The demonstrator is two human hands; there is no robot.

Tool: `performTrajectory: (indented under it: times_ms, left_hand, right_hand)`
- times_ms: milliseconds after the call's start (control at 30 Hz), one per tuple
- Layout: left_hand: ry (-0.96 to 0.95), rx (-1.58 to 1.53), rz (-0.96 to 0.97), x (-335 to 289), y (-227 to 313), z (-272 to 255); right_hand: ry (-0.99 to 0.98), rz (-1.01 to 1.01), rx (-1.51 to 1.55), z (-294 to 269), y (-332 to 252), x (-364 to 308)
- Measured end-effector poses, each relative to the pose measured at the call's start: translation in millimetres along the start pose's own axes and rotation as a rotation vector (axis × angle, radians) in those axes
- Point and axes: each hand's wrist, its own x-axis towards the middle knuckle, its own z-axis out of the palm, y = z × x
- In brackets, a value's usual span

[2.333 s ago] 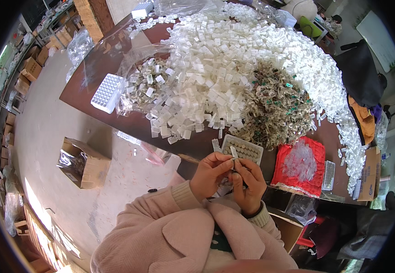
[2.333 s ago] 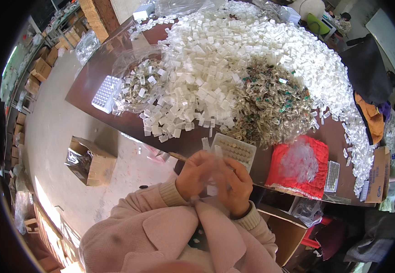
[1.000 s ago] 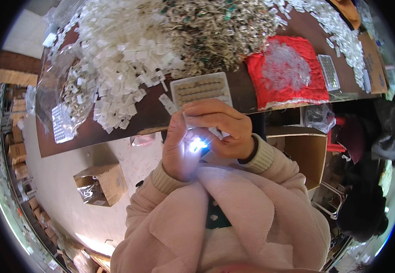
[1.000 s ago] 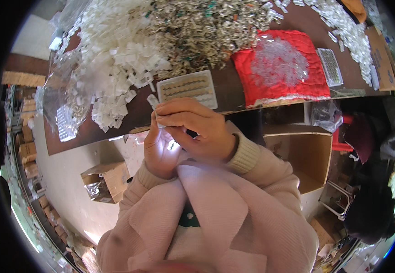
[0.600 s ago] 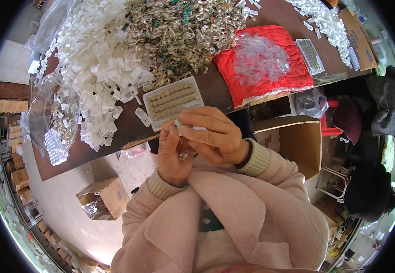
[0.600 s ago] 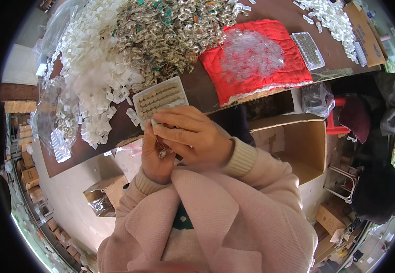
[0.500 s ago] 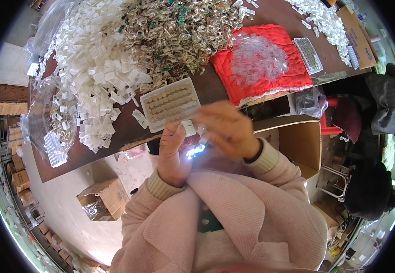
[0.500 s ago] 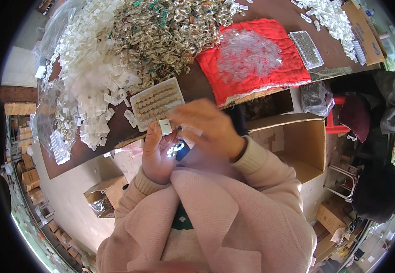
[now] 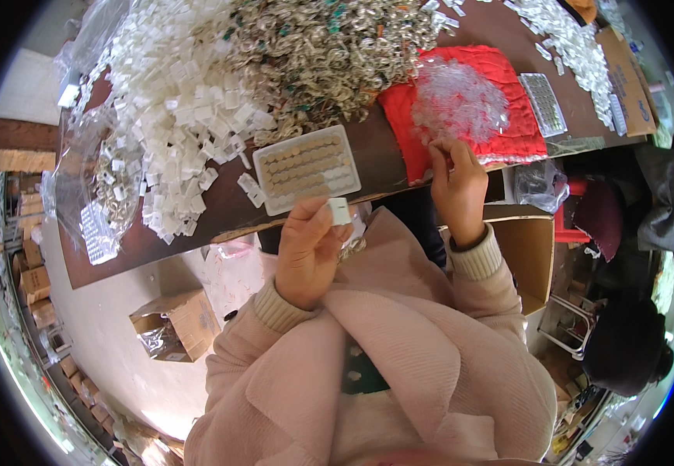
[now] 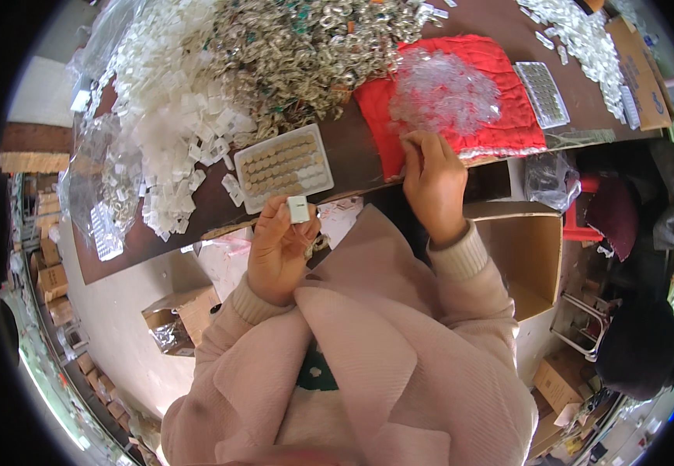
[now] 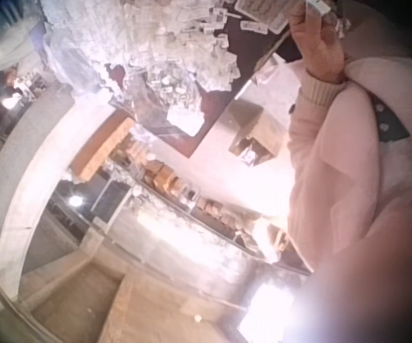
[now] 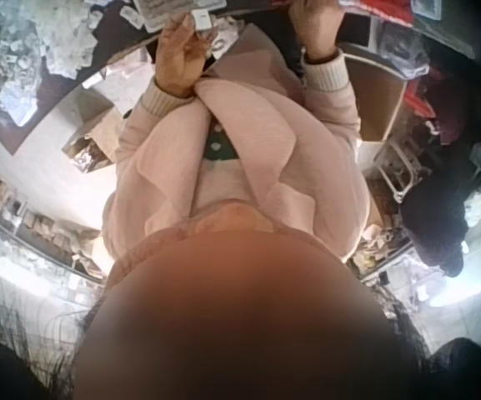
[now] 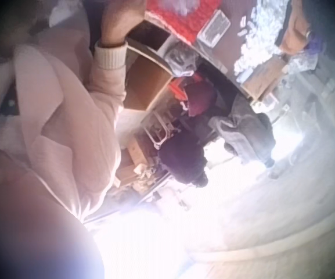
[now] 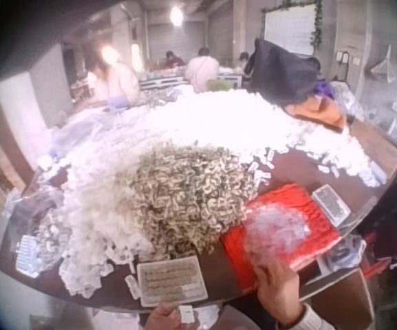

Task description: The person repeatedly picks small white plastic housings and metallic components from a table, inserts the metal parts into the housings, and places the assembled units into a white tray. The process is repeated continuously throughout the clip.

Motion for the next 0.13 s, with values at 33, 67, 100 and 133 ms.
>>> performTrajectory:
  times_ms: [33,67,100,133]
  left_hand:
    - [0.017,0.046,0.008,-2,-1,1]
    - [0.042,0.056,0.006,-4,0,0]
    - [0.03,0.01,-0.001,-4,0,0]
    - [0.015,-0.038,-0.005,-3,0,0]
  right_hand:
    - [-0.036,0.033,0.136,0,-13,-5]
    - [-0.113,0.056,0.334,2,-27,-11]
    - [-0.201,0.091,0.517,5,-43,-17]
    - [-0.257,0.073,0.595,8,-57,-19]
